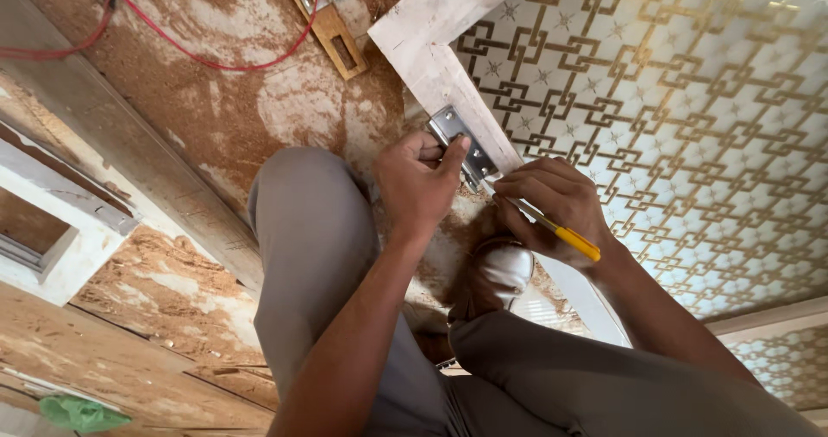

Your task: The person sits on the floor of a sawdust-covered room with a wooden window frame across their lap. They position metal hinges against the frame, extend a tape measure and a folding ruler to measure, and mark hinge screw-hole positions on the wood with a pencil, repeating this at different spots on the frame.

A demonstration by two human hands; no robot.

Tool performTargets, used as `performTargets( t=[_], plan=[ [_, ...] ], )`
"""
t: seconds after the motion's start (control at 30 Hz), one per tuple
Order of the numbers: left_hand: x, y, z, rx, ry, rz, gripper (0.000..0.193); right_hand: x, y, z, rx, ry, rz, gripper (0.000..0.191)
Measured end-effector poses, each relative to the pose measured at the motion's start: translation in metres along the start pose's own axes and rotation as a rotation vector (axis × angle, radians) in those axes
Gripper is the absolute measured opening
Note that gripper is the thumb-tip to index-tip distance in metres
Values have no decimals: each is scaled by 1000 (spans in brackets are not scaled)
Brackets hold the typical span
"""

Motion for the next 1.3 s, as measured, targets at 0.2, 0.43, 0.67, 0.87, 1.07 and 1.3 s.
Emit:
performTargets(
  t=[0.2, 0.43, 0.67, 0.87, 1.07, 1.3],
  plan=[
    [-1, -1, -2, 31, 5, 9, 19, -1, 3, -1, 21, -3, 16, 21],
    [1, 0, -2, 101, 26, 10, 25, -11, -12, -10, -71, 116, -186, 16],
    [-3, 0, -2, 41, 8, 21, 21, -14, -11, 0, 13, 43, -140, 18],
    [-2, 0, 1, 66, 80, 3, 24, -19, -18, -9, 12, 33, -249, 17],
    [1, -4, -9, 136, 40, 77, 29, -92, -83, -25, -77, 182, -732, 24],
    [-35, -85, -33, 312, 183, 121, 26, -213, -53, -40, -297, 220, -566, 24]
  ],
)
Point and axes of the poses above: each hand's wrist, its own x-axis towards the middle knuckle, its own y-axis out of the palm, z = x × y, the point moved 6 cm from there along x, towards the middle knuckle, and after that the axes turned 12 degrees about -z, right-handed, at the moved point
